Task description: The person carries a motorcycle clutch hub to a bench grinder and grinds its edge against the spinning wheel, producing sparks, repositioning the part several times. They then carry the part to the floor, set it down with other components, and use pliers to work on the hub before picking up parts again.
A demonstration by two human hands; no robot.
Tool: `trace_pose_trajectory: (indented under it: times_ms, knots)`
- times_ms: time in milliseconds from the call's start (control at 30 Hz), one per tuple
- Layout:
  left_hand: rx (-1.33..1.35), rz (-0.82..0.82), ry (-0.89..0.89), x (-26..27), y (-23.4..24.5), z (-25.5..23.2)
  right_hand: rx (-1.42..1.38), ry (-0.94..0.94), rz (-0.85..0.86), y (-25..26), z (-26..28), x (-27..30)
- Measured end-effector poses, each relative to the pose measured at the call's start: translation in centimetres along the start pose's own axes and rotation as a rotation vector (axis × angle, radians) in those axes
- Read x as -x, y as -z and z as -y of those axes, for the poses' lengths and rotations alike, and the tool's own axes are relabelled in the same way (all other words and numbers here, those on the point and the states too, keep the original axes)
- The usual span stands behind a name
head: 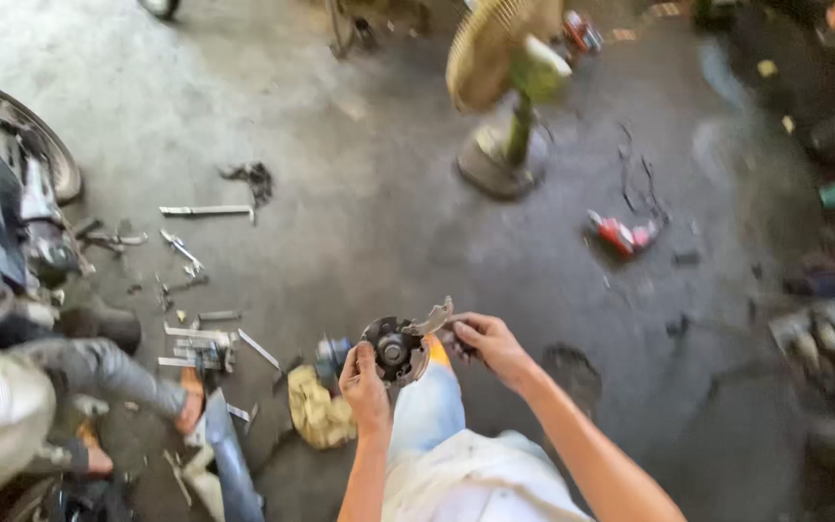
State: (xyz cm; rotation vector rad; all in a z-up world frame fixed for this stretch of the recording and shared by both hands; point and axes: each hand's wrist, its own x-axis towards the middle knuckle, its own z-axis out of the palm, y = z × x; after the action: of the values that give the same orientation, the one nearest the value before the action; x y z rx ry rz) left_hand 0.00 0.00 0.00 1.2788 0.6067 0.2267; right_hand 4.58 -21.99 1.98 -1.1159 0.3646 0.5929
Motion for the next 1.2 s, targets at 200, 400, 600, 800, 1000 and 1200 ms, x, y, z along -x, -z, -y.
trace_pose_trajectory:
  times_ms: [200, 400, 600, 800, 1000, 1200]
  knots:
    - [0.135, -0.006, 0.132, -21.4, -8.2, -7.8, 0.021, -0.04, -0.285, -2.2, 9.8, -15.2]
    - [0.137, -0.066, 0.098, -44.9, -14.5, -8.4, -0.039, -0.178, -0.422, -0.4, 13.6, -35.2]
    - [0.081, -0.012, 0.111, -69.6, -25.0, -14.6, 0.096, 0.007, -0.416, -3.9, 26.0, -61.8]
    - [0.028, -0.026, 0.091, -92.0, -29.4, -17.7, 0.25, 0.247, -0.469, -9.6, 42.1, -89.7]
    - [-0.135, -0.061, 0.205, -117.2, -29.5, -12.4, 0.792, 0.506, -0.828, -11.7, 48.5, -120.8]
    - [-0.548, 0.034, 0.14, -139.1, -25.2, -2.3, 1.154, 0.561, -0.98, -14.8, 54.6, -143.7]
